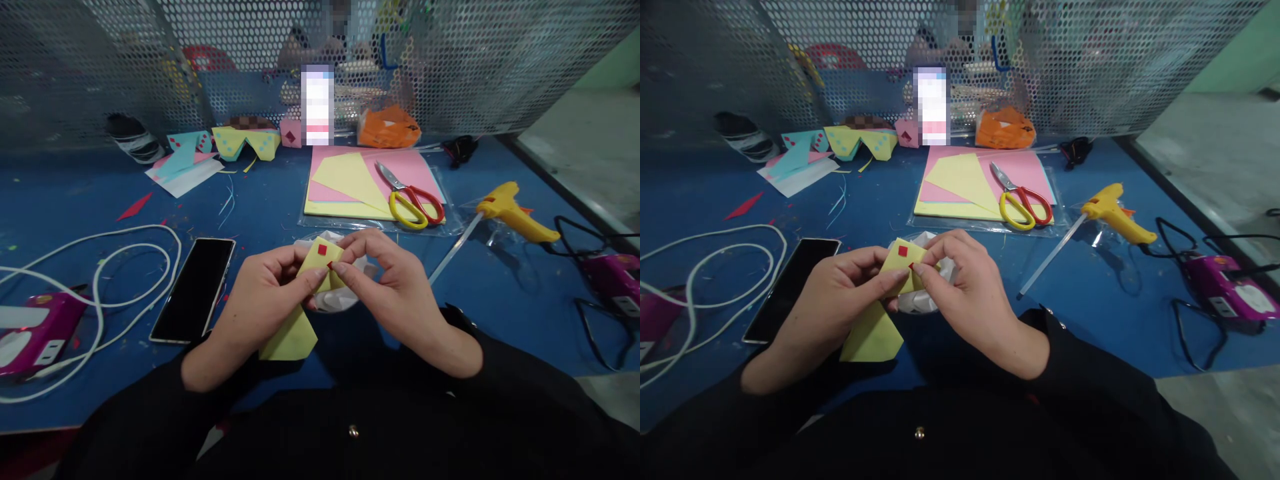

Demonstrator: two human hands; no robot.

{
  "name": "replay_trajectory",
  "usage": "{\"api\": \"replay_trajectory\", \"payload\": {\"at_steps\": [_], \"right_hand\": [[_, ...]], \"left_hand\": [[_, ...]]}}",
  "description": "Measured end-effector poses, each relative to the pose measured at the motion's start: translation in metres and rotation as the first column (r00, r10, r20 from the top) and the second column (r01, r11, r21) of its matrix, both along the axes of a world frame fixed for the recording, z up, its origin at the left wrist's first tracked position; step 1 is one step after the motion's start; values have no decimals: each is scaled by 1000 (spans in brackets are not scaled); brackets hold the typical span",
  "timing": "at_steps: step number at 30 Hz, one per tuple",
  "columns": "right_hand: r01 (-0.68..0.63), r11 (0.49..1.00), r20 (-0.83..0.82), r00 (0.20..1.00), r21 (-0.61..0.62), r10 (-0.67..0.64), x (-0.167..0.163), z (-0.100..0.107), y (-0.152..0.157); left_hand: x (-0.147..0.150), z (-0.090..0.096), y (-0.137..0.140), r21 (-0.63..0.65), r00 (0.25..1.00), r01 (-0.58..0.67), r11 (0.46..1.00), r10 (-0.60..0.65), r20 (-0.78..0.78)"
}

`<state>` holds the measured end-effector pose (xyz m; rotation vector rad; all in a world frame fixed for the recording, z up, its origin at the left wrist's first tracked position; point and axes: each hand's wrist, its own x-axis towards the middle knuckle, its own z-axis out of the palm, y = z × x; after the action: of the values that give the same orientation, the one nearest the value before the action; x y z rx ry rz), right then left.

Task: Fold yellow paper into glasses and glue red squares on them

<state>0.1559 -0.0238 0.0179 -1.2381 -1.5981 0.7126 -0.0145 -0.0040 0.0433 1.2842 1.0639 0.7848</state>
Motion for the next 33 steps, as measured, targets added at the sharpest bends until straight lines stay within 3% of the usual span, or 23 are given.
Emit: {"api": "replay_trajectory", "payload": {"at_steps": [13, 19, 27, 33], "right_hand": [[7, 1000, -19, 1000, -15, -7, -1, 0, -1], [17, 991, -204, 978, -135, -45, 3, 5, 0], [2, 980, -185, 982, -197, -40, 2, 9, 0], [-12, 983, -158, 987, -184, -18, -1, 8, -1]], "left_hand": [[-1, -3, 0, 54, 998, -7, 999, 11, -69], [-5, -6, 3, 16, 997, 18, 1000, -17, -70], [-7, 0, 2, -63, 994, 28, 998, -34, -101], [-6, -4, 3, -43, 992, 34, 999, -39, -121]]}}
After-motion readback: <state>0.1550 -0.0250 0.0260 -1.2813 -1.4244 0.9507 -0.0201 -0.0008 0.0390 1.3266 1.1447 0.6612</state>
